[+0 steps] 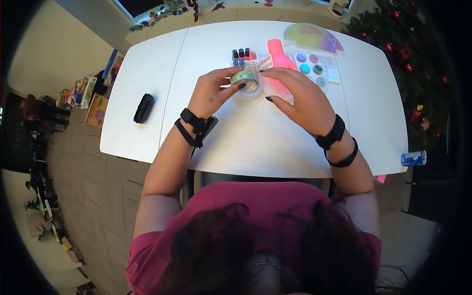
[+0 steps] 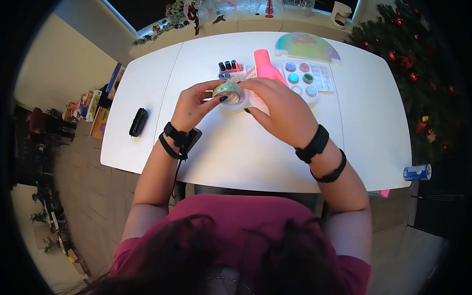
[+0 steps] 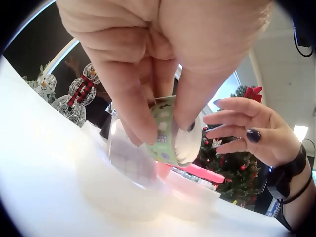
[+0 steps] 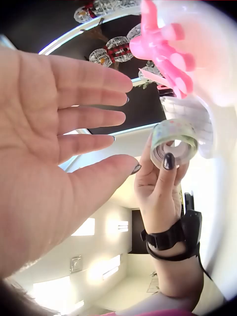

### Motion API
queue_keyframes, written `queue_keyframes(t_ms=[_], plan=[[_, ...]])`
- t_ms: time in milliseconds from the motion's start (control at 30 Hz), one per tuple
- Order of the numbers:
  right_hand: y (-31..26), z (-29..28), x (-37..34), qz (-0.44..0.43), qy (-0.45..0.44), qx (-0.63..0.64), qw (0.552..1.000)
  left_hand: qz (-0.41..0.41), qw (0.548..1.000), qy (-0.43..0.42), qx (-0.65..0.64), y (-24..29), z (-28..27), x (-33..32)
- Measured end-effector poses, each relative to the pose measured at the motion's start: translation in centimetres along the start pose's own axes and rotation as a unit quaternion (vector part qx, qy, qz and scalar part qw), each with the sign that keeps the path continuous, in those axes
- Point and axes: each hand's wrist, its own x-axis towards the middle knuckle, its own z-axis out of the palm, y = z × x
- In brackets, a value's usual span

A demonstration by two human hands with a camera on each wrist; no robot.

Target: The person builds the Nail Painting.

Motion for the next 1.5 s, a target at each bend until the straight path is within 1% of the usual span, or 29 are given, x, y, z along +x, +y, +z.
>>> queue_keyframes(t_ms=[67, 133, 200, 233, 267, 300, 333, 367, 467, 500, 533, 667, 733, 767, 800, 833, 900, 967, 1033, 1133, 1200, 1267, 1333, 1400, 1467, 1500], plan=[[1.6, 1.0, 1.8, -0.012, 0.010, -0.020, 1.000, -0.008, 1.000, -0.002, 0.015, -0.7, -0.1, 0.6], [3.2, 2.5, 3.0, -0.021, 0.019, -0.037, 0.999, 0.050, 0.994, -0.018, 0.100, -1.1, -0.1, 0.9], [4.6, 3.4, 4.6, -0.021, 0.019, -0.061, 0.998, 0.066, 0.992, -0.019, 0.105, -0.5, 0.1, 0.7], [5.1, 3.9, 5.2, -0.005, 0.012, -0.051, 0.999, 0.079, 0.990, -0.009, 0.119, -0.6, 0.1, 0.7], [5.2, 4.2, 5.7, -0.009, 0.018, -0.055, 0.998, 0.089, 0.987, 0.002, 0.131, -1.1, 0.2, 0.6], [5.1, 4.6, 6.3, 0.026, 0.000, -0.084, 0.996, 0.059, 0.994, 0.016, 0.095, -1.8, 0.3, 0.7], [5.0, 4.9, 6.7, 0.061, -0.019, -0.112, 0.992, 0.063, 0.993, 0.018, 0.096, -1.7, 0.3, 0.7], [4.8, 5.1, 6.8, 0.070, -0.020, -0.141, 0.987, 0.066, 0.993, 0.026, 0.099, -1.8, 0.3, 0.7], [5.0, 5.7, 6.5, 0.068, -0.025, -0.154, 0.985, 0.054, 0.993, 0.039, 0.092, -2.5, 0.2, 0.8], [5.0, 5.8, 6.6, 0.067, -0.029, -0.151, 0.986, 0.055, 0.996, 0.040, 0.063, -2.7, 0.2, 0.9], [4.9, 5.6, 6.7, 0.068, -0.014, -0.136, 0.988, 0.056, 0.997, 0.039, 0.035, -2.7, 0.2, 0.9], [5.1, 5.9, 6.8, 0.064, 0.012, -0.084, 0.994, 0.065, 0.994, 0.049, 0.072, -2.0, 0.1, 0.9], [4.2, 5.3, 7.2, 0.084, 0.002, -0.071, 0.994, 0.153, 0.972, 0.058, 0.168, -2.1, 0.0, 0.9], [3.9, 5.3, 7.1, 0.103, -0.005, -0.059, 0.993, 0.145, 0.974, 0.056, 0.167, -2.2, 0.1, 0.9], [4.3, 5.6, 7.0, 0.107, -0.011, -0.054, 0.993, 0.146, 0.969, 0.059, 0.191, -2.3, 0.2, 1.0], [4.9, 5.8, 7.1, 0.092, -0.001, -0.045, 0.995, 0.147, 0.963, 0.062, 0.216, -2.3, 0.2, 0.9], [5.5, 6.3, 7.1, 0.063, 0.031, -0.030, 0.997, 0.146, 0.961, 0.067, 0.224, -2.1, 0.4, 0.8], [5.2, 6.0, 7.3, 0.080, 0.018, -0.033, 0.996, 0.164, 0.953, 0.083, 0.243, -1.7, 0.6, 0.8], [5.0, 6.0, 7.1, 0.101, 0.007, -0.036, 0.994, 0.168, 0.950, 0.077, 0.252, -1.9, 0.7, 0.8], [4.9, 5.8, 6.8, 0.100, 0.022, -0.039, 0.994, 0.188, 0.942, 0.073, 0.268, -1.8, 0.7, 0.8], [4.6, 5.7, 6.8, 0.075, 0.062, -0.035, 0.995, 0.197, 0.938, 0.075, 0.275, -1.5, 0.5, 0.7], [4.3, 5.3, 6.9, 0.076, 0.067, -0.044, 0.994, 0.192, 0.935, 0.089, 0.285, -1.1, 0.3, 0.6], [4.1, 5.0, 7.0, 0.077, 0.070, -0.054, 0.993, 0.187, 0.933, 0.085, 0.296, -1.6, 0.3, 0.7], [4.1, 4.8, 7.0, 0.080, 0.062, -0.033, 0.994, 0.180, 0.931, 0.082, 0.305, -1.7, 0.5, 0.7], [4.1, 4.8, 7.0, 0.079, 0.064, -0.035, 0.994, 0.188, 0.909, 0.109, 0.355, -1.4, 0.9, 0.6], [4.0, 4.8, 7.0, 0.078, 0.065, -0.036, 0.994, 0.188, 0.909, 0.110, 0.355, -1.3, 1.1, 0.7]])
